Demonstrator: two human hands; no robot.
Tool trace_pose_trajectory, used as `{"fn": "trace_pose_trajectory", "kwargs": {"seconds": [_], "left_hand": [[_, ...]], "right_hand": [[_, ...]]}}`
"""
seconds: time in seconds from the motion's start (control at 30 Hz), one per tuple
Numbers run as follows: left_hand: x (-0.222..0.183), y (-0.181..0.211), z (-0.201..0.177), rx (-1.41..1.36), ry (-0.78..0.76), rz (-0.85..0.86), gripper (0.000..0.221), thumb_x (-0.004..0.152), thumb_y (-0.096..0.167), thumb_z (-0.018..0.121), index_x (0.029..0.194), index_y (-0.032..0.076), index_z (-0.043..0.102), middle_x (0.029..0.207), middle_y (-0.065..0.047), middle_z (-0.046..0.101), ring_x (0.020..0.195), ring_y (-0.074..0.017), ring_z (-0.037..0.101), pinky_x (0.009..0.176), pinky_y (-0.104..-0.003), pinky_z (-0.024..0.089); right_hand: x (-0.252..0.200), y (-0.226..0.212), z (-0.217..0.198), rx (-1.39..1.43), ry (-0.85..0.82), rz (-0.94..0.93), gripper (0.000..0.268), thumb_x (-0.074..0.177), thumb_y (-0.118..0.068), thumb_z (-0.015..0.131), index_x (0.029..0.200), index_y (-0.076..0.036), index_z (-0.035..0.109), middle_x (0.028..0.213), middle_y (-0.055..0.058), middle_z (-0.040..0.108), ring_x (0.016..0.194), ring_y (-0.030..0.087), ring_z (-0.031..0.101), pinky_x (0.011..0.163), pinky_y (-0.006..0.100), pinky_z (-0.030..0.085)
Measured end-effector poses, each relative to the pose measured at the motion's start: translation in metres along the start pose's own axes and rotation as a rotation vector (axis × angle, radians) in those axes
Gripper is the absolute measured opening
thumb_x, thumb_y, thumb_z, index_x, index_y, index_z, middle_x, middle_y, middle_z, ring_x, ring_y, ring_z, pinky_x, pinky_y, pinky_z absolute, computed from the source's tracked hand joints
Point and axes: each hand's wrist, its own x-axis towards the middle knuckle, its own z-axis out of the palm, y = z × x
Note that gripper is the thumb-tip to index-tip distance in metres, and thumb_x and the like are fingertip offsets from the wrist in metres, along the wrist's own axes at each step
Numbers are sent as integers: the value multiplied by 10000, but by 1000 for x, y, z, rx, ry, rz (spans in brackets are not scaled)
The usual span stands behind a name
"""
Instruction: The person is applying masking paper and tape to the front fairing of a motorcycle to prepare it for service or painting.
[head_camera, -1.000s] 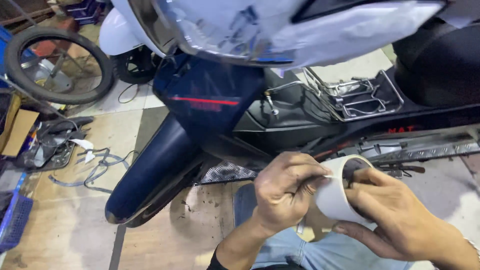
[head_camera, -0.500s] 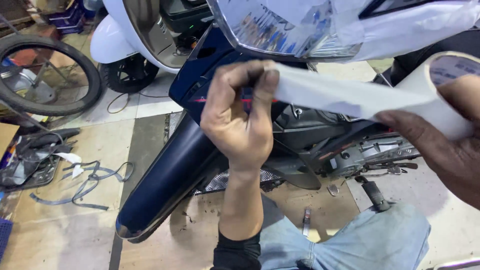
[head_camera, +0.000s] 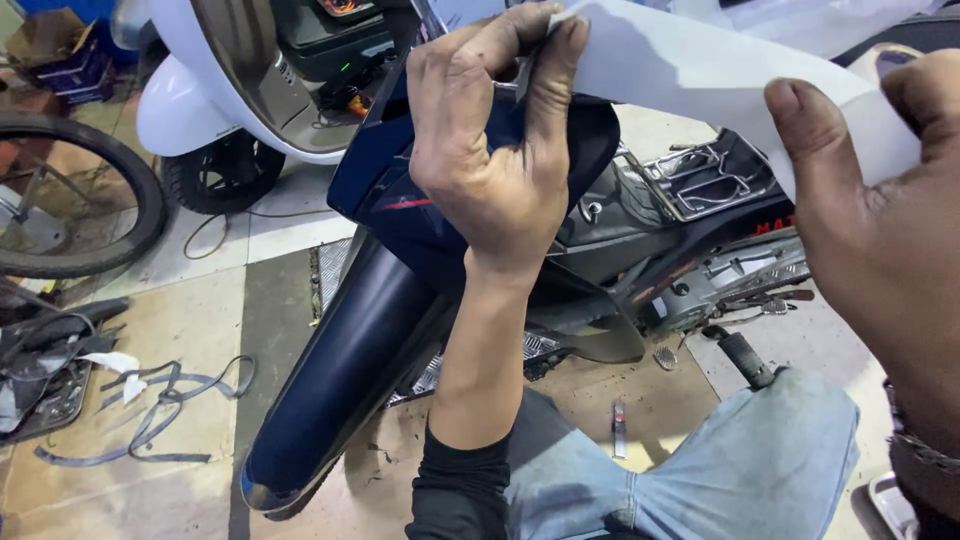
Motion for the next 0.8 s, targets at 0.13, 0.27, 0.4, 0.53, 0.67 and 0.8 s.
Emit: {"fn": "trace_pose_trajectory", "kwargs": {"seconds": [0.13, 0.27, 0.4, 0.53, 0.67, 0.8], "left_hand": [[2, -2, -1, -1, -3, 42, 208, 953, 121, 814, 1110, 134, 678, 1039, 32, 684, 943, -129, 616, 885, -286, 598], [2, -4, -2, 17, -21, 57, 244, 939, 114, 846, 1119, 138, 682, 1068, 36, 697, 979, -135, 618, 929, -300, 589], [5, -2, -2, 20, -28, 66, 226, 945, 125, 835, 1107, 141, 679, 1038, 41, 688, 925, -131, 591, 893, -295, 553], [9, 6, -3, 52, -45, 77, 219, 939, 105, 824, 1085, 95, 662, 1042, 4, 666, 956, -187, 596, 934, -346, 542], [10, 7, 0, 77, -56, 125, 254, 919, 58, 863, 1080, 80, 668, 1027, -7, 662, 940, -239, 578, 944, -390, 528], [9, 5, 4, 82, -50, 166, 249, 916, 67, 867, 1067, 77, 670, 1042, -8, 659, 934, -236, 580, 935, -390, 528]], "right_hand": [[2, -3, 2, -42, 0, 3, 363, 1440, 2, 752, 1251, 253, 571, 982, 312, 616, 765, 329, 669, 582, 374, 540], [0, 8, 9, -17, 26, 2, 368, 1453, 2, 776, 1266, 231, 556, 1000, 298, 619, 806, 324, 675, 627, 374, 539], [0, 18, 11, -45, 15, -28, 336, 1446, 26, 721, 1322, 270, 526, 987, 341, 618, 811, 382, 707, 607, 390, 567], [-1, 29, 14, -30, -5, -16, 349, 1447, -18, 652, 1323, 255, 474, 1018, 344, 598, 800, 409, 695, 629, 419, 584], [0, 38, 20, -14, 13, -17, 390, 1450, -40, 581, 1394, 320, 442, 1011, 399, 594, 785, 427, 688, 580, 438, 570], [7, 28, 18, 7, -26, 81, 385, 1445, -76, 524, 1369, 300, 479, 1055, 377, 589, 753, 392, 684, 535, 411, 577]]}}
